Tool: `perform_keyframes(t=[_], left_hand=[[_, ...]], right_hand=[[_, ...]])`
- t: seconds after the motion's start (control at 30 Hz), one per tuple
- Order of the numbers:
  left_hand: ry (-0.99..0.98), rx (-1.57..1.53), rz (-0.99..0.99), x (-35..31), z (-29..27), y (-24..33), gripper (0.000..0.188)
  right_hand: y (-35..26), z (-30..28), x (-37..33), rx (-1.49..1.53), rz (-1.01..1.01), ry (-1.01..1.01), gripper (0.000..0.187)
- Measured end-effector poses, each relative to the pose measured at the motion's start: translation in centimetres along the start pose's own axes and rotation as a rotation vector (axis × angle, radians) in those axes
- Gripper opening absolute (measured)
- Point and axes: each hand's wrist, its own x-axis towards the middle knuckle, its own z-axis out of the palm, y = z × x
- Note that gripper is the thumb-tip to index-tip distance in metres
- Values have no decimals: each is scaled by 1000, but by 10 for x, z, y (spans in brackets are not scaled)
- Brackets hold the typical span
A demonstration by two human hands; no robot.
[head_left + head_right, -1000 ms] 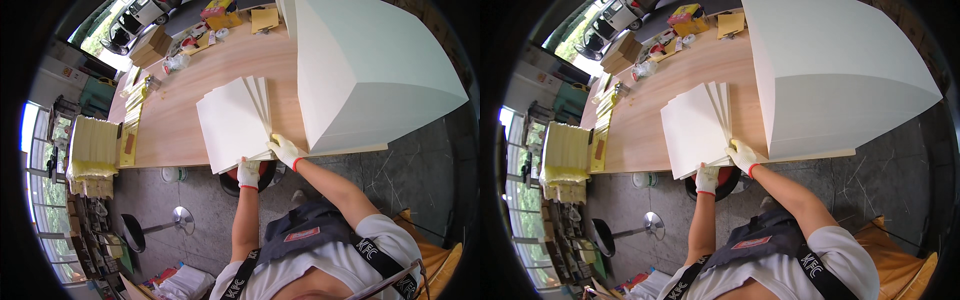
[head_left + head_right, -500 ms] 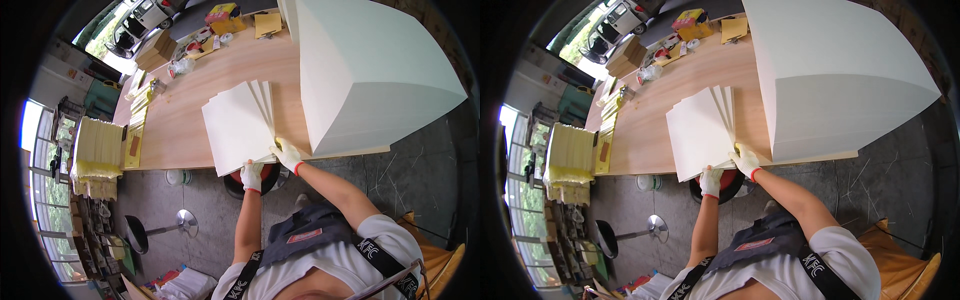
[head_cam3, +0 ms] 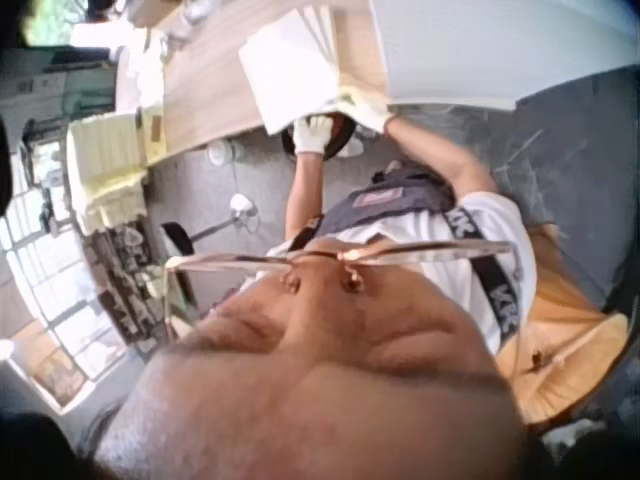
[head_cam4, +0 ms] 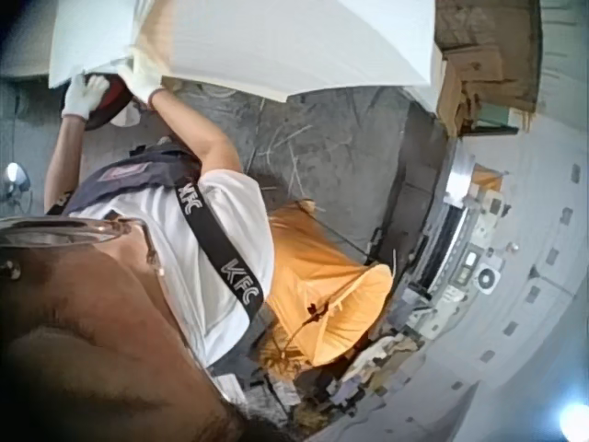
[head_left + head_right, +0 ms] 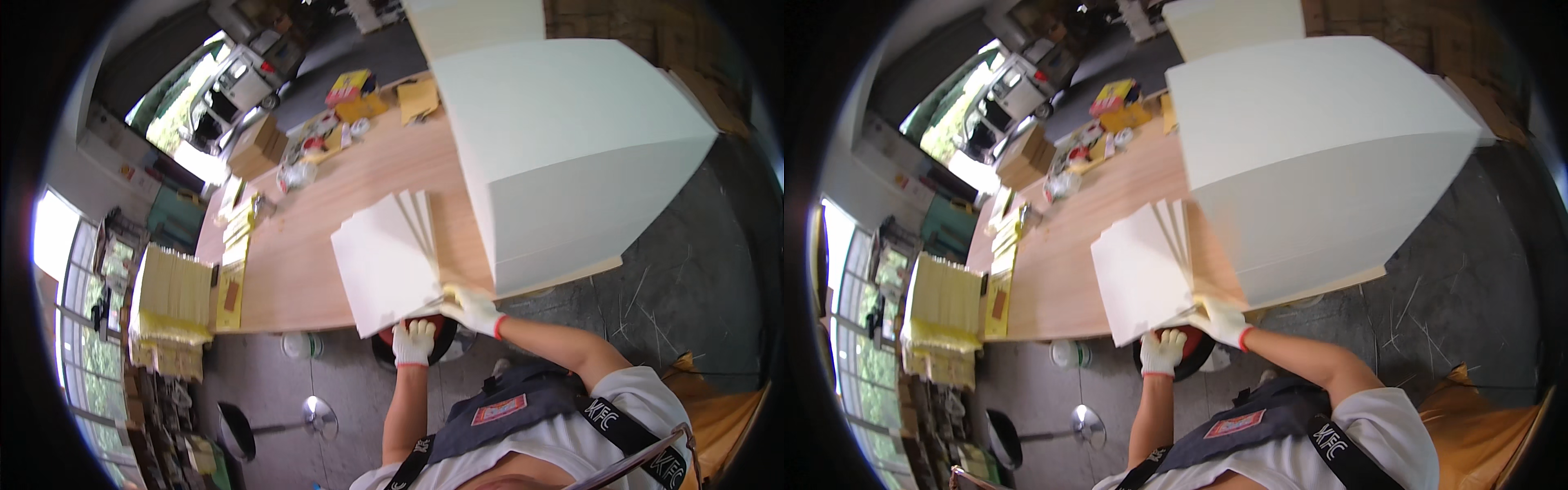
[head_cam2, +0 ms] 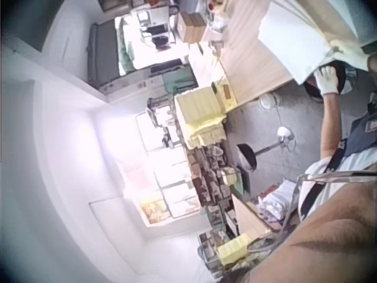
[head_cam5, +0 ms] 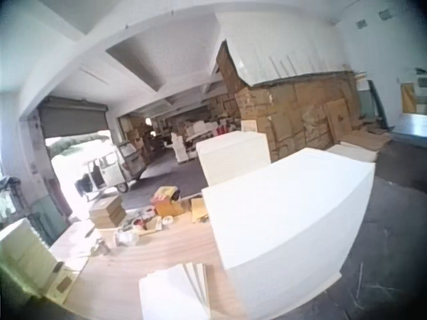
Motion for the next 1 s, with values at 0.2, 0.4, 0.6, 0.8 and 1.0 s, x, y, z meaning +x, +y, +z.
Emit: perform_keyframes(t=[0.2,0.4,0.6,0.8,1.0], left_hand=[[-870,664,1062,-110,167,8,51],[-1276,1461,1585,-223,371,-24,28],[-1426,2167,1506,-222,527,-155,35],[-1410,2485,1032,-180,560,-228,36],[-1421,2326,974,-164,551,-232,37]], right_hand=[[-100,-159,-90,-160,56,-618,47],[-193,-318,-157,113,76,-30,32],[-253,-460,-164,-370,-70,1026,45],[-244,-491,-132,-924,446,780,73],[-260,-516,-116,-1178,132,585,62]])
